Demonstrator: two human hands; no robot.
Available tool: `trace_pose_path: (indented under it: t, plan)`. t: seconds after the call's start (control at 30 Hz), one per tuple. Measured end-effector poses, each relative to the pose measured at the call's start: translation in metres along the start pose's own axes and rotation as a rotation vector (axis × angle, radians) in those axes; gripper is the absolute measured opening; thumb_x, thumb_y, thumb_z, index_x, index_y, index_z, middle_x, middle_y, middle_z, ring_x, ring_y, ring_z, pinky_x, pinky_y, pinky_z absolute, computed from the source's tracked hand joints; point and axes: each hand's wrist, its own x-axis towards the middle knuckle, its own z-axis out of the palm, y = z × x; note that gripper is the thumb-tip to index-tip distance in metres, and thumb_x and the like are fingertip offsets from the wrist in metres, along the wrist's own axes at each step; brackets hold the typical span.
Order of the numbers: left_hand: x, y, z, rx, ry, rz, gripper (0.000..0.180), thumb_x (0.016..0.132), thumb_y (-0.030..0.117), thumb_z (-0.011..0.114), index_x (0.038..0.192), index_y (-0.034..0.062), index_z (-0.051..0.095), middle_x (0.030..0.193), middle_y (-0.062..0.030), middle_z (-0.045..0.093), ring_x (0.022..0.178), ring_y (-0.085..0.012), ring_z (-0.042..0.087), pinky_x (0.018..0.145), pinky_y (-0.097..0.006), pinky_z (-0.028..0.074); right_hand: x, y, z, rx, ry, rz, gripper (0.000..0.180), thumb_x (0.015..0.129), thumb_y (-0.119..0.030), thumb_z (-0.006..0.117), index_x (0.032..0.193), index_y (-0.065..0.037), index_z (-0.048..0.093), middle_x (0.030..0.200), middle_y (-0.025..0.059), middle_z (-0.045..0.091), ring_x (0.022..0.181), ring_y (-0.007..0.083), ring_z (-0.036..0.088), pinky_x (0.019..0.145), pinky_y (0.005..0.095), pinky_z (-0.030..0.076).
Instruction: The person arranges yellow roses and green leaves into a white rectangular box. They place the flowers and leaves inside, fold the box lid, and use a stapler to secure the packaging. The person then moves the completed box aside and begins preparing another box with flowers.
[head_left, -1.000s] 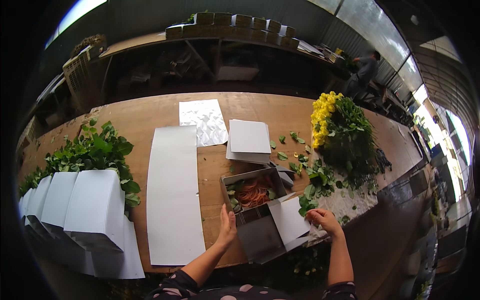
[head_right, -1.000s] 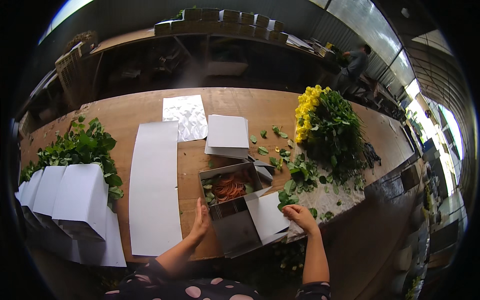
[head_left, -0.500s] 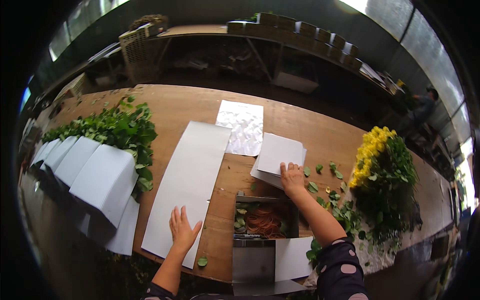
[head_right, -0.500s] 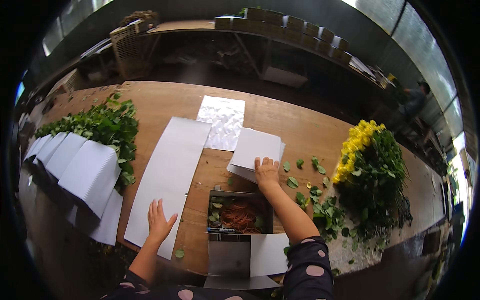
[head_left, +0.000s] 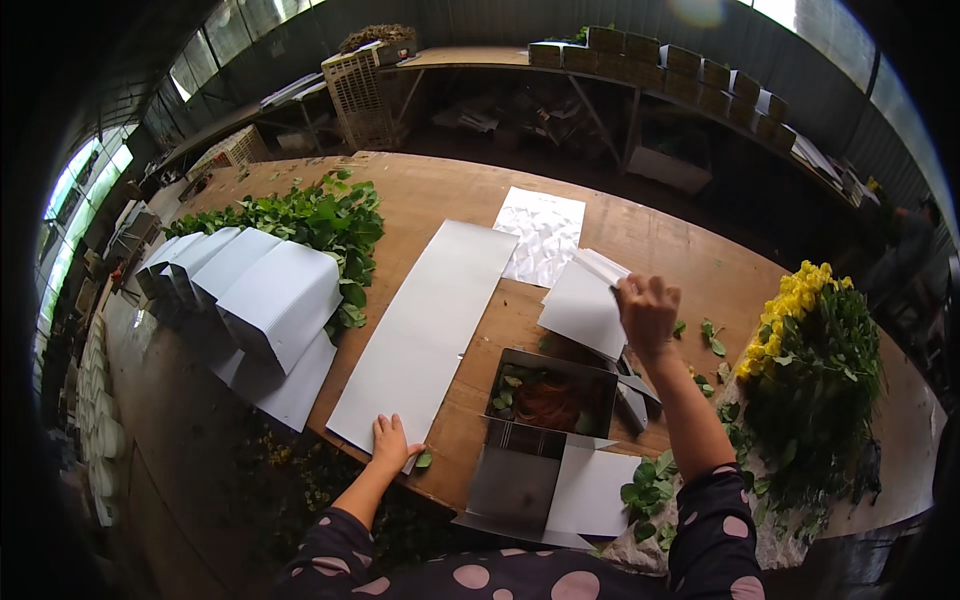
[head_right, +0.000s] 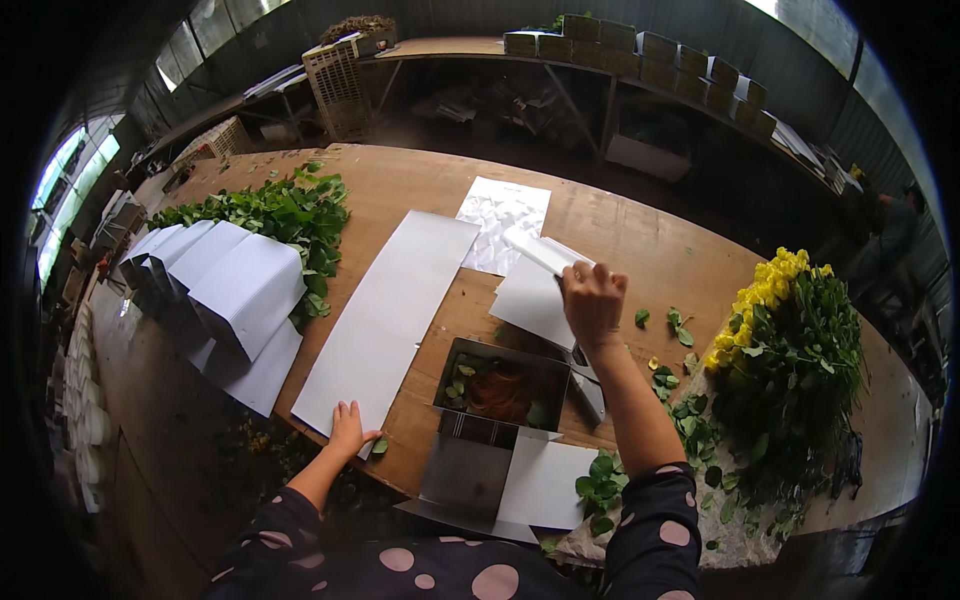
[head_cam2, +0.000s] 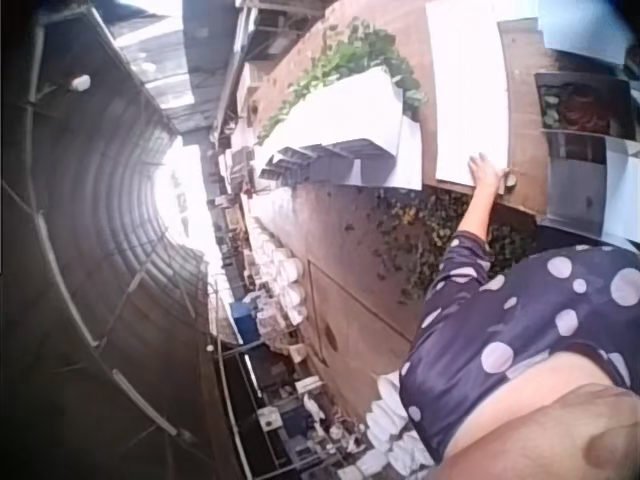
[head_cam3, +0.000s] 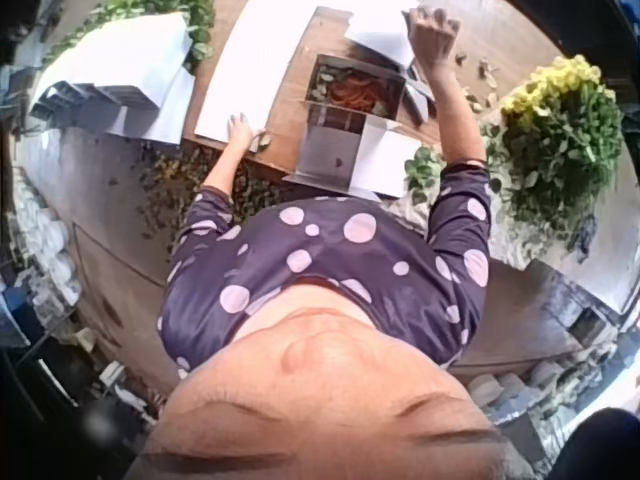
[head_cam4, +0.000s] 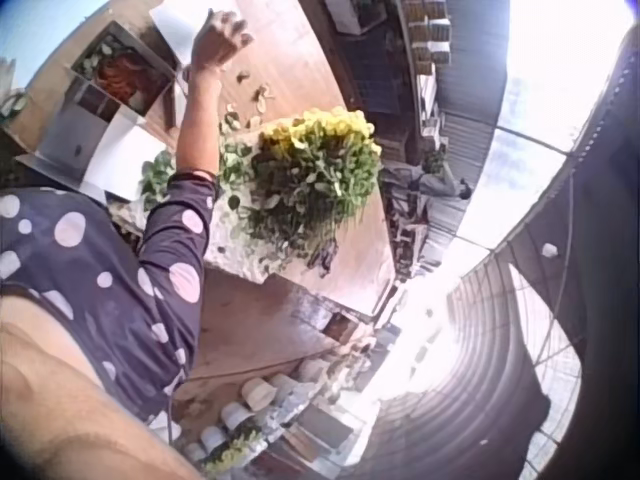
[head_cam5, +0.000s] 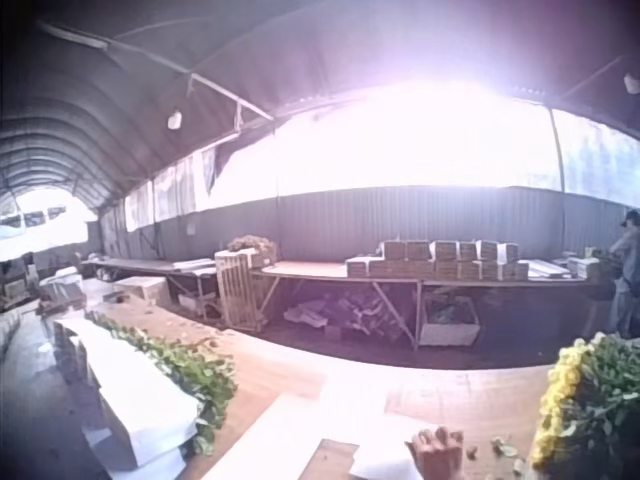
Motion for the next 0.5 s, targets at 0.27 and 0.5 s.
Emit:
trace_pose_path:
  t: [0.27, 0.5]
  plan:
    - [0.008, 0.004, -0.099, 0.14, 0.299, 0.325, 0.009, 0.076, 0.009, 0.043, 0.076, 0.0039, 0.051, 0.06, -0.012, 0.058, 0.053, -0.0278, 0.059, 0.047, -0.038, 0.048, 0.008, 0.041, -0.051, 1.02, -0.12, 0.899, 0.039, 0.091, -0.036, 0.034, 0.08, -0.005, 0.054, 0.054, 0.0019, 0.048, 0.042, 0.0097, 0.045, 0.041, 0.0252, 0.037]
    - [-0.029, 0.161, -0.332, 0.427, -0.115, 0.543, 0.016, 0.07, 0.011, 0.055, 0.077, -0.0005, 0.064, 0.079, -0.0152, 0.062, 0.074, -0.0241, 0.063, 0.059, -0.03, 0.05, -0.002, 0.038, -0.024, 1.571, -0.187, 1.141, 0.02, 0.09, -0.028, 0.04, 0.085, -0.01, 0.045, 0.055, -0.0024, 0.043, 0.039, 0.0057, 0.036, 0.033, 0.0187, 0.028]
